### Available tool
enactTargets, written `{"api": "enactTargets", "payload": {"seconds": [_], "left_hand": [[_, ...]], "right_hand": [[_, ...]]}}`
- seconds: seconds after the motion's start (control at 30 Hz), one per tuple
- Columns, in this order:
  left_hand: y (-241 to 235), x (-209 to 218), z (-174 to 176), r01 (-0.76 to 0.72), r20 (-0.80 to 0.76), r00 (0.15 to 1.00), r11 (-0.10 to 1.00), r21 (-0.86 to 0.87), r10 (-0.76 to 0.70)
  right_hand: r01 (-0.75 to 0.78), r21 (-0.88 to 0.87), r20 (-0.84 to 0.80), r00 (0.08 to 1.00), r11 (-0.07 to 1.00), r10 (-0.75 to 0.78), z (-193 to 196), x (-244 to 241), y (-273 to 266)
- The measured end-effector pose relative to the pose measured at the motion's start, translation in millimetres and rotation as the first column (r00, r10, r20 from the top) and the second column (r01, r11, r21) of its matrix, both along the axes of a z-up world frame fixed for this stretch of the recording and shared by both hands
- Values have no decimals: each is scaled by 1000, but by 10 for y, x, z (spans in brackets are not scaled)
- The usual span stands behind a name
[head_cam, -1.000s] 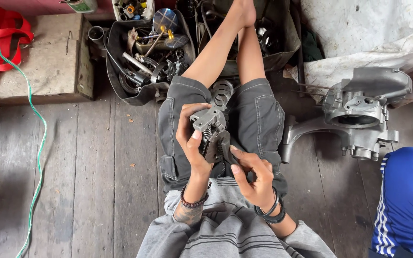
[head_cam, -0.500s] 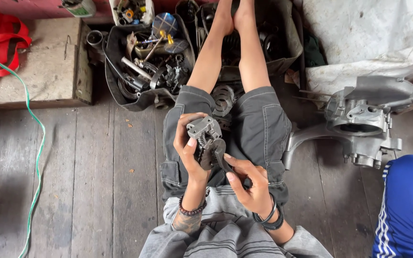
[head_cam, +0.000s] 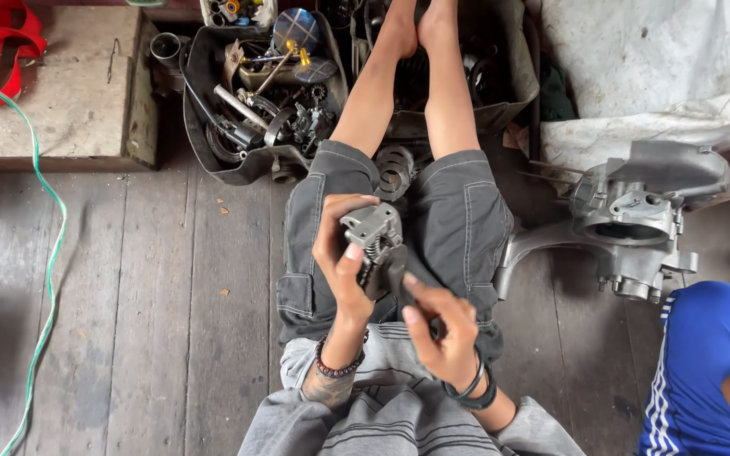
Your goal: Inspecting various motorcycle engine components, such as cylinder heads and rocker arm assemblies, by hand to check for damage or wear.
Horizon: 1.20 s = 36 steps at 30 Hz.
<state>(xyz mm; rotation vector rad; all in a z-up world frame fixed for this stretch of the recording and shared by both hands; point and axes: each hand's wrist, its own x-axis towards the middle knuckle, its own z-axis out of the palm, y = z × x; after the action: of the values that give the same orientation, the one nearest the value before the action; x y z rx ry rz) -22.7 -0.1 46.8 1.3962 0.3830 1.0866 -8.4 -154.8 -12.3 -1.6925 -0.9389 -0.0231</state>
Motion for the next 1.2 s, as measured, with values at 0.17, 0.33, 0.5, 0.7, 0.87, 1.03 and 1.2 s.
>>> {"api": "enactTargets", "payload": {"seconds": [0.17,0.33,0.5,0.7,0.87,1.03,1.2], "left_hand": [[-6,-22,-62,-2,38,999,999,-34,3],[-30,-9,-38,57,89,995,997,-59,-51],[25,-13,-84,33,107,994,996,-82,-25],[-14,9,-41,67,90,994,995,-79,-60],[-15,19,-87,67,95,994,994,-89,-58],[-15,17,-100,67,91,994,993,-92,-59],[-26,28,-91,65,69,996,996,-65,-60]], "right_hand": [[11,-44,-27,1000,999,-12,-7,-40,-50],[123,13,24,992,992,-123,33,86,8],[-53,30,-23,998,998,54,-26,-54,30],[52,15,-21,998,999,-52,67,161,64],[19,32,-60,998,999,-17,-13,102,36],[-3,44,-65,998,999,6,-7,123,35],[51,44,-26,998,998,-50,63,140,81]]}}
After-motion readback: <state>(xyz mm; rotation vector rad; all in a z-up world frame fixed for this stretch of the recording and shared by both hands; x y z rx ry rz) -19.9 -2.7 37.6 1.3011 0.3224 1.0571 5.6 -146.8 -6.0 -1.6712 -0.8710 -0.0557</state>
